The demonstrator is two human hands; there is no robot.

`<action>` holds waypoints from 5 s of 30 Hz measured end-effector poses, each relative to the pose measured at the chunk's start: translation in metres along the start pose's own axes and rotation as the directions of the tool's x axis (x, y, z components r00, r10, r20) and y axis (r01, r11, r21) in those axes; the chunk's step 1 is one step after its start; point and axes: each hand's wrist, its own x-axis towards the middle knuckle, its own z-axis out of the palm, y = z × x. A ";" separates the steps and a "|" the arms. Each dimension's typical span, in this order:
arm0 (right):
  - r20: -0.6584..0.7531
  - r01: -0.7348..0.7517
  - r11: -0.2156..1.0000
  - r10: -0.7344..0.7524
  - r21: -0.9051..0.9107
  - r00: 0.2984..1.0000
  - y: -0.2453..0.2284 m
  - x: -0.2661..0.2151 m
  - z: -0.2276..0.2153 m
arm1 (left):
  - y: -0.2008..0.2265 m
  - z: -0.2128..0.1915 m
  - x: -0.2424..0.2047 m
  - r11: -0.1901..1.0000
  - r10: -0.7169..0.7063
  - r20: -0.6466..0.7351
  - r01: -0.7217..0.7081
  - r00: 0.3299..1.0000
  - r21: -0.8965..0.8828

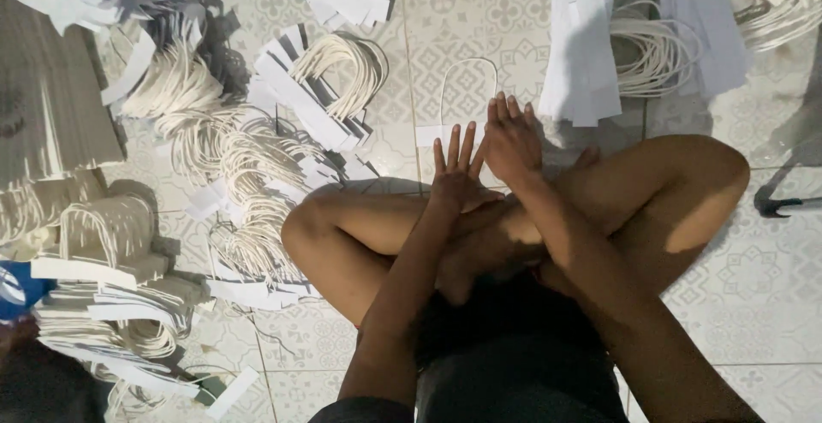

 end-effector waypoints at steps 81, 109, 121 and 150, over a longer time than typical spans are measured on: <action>0.080 0.091 0.996 -0.089 -0.021 0.993 0.018 -0.035 0.021 | 0.003 0.020 -0.007 0.984 -0.023 -0.273 0.070 0.962 0.166; -0.317 0.217 0.976 -0.201 0.016 0.927 0.010 0.035 -0.016 | -0.010 0.034 0.013 0.989 0.092 -0.437 -0.134 0.895 -0.066; -0.396 0.265 0.964 -0.233 0.029 0.888 0.012 0.091 -0.005 | -0.010 0.024 0.010 0.997 0.080 -0.457 -0.063 0.886 0.052; -0.316 0.218 0.974 -0.190 0.054 0.929 0.004 0.020 -0.004 | -0.010 0.023 0.012 0.992 0.066 -0.280 -0.092 0.958 -0.081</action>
